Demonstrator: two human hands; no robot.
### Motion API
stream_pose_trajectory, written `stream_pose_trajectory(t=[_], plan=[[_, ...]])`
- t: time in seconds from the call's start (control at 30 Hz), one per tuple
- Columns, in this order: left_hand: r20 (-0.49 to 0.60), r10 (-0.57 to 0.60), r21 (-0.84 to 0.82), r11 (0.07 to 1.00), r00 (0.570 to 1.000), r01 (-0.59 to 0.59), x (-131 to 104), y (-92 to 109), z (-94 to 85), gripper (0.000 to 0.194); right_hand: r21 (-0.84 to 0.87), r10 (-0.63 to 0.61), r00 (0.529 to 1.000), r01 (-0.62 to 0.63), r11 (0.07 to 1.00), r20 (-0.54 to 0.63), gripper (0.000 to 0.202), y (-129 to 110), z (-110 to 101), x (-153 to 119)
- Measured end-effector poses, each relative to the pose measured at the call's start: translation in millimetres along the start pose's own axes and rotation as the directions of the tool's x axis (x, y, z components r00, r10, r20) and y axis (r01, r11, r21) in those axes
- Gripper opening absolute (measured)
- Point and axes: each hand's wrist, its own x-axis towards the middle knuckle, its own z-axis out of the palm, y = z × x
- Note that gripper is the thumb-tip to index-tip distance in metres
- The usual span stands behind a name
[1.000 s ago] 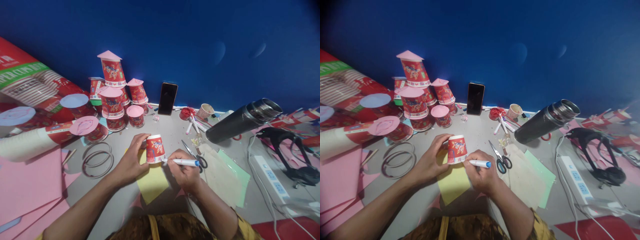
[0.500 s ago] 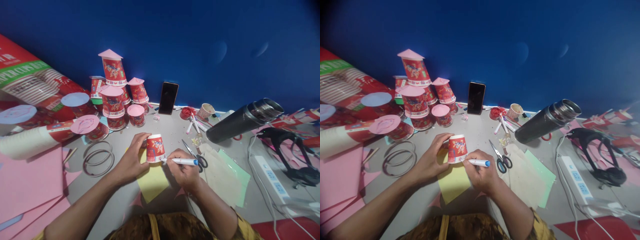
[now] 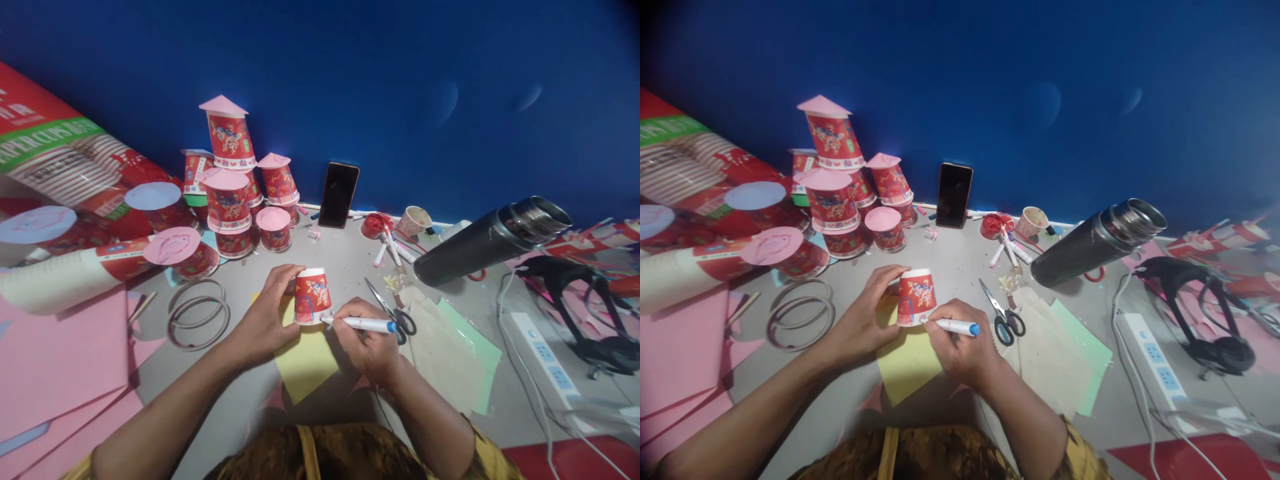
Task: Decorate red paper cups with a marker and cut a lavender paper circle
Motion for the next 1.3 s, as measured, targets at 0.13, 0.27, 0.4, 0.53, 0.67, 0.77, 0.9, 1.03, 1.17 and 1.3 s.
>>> stream_pose_trajectory(t=[0.13,0.27,0.4,0.53,0.67,0.77,0.9,1.03,1.17,1.3], plan=[[-0.002,-0.011,-0.004,1.0,1.0,0.011,0.1,0.2,-0.1,0.084,-0.017,-0.003,1.0,0.003,1.0,-0.008,0.016,-0.3,-1.0,0.5],[0.008,-0.025,-0.013,1.0,1.0,0.025,-0.2,1.1,-0.3,0.085,-0.005,-0.001,1.0,0.001,1.0,-0.029,0.016,-1.3,-1.5,0.8],[0.016,-0.009,-0.01,1.0,1.0,0.009,-0.4,1.4,0.1,0.084,-0.017,-0.016,1.0,0.016,1.0,-0.023,0.016,0.1,-0.1,0.3],[0.023,-0.013,-0.01,1.0,1.0,0.013,-0.8,1.4,0.3,0.084,-0.025,0.007,1.0,-0.007,1.0,-0.01,0.016,1.0,-0.2,-0.4],[0.013,-0.016,-0.012,1.0,1.0,0.016,-1.1,1.0,0.0,0.084,-0.018,0.0,0.999,0.0,1.0,-0.035,0.015,-0.2,-1.4,-0.3],[0.012,-0.012,-0.003,1.0,1.0,0.012,-0.7,0.6,0.2,0.085,-0.015,-0.013,0.999,0.012,1.0,-0.042,0.015,-0.2,-1.0,0.3],[0.005,-0.003,0.01,1.0,1.0,0.002,-0.5,0.1,0.5,0.086,-0.023,-0.013,1.0,0.013,1.0,-0.023,0.015,0.2,0.1,0.3],[0.003,-0.012,-0.001,1.0,1.0,0.012,-1.3,-0.2,0.9,0.085,-0.022,-0.004,0.998,0.003,1.0,-0.062,0.014,-0.4,-0.4,-0.5],[0.014,-0.01,0.0,1.0,1.0,0.01,-1.2,0.3,0.9,0.083,-0.022,-0.003,0.999,0.002,1.0,-0.054,0.013,0.6,-0.9,-0.4],[0.018,-0.01,0.006,1.0,1.0,0.01,-0.4,0.2,0.4,0.084,-0.026,0.001,0.999,-0.002,1.0,-0.037,0.014,2.5,-0.9,-0.7]])
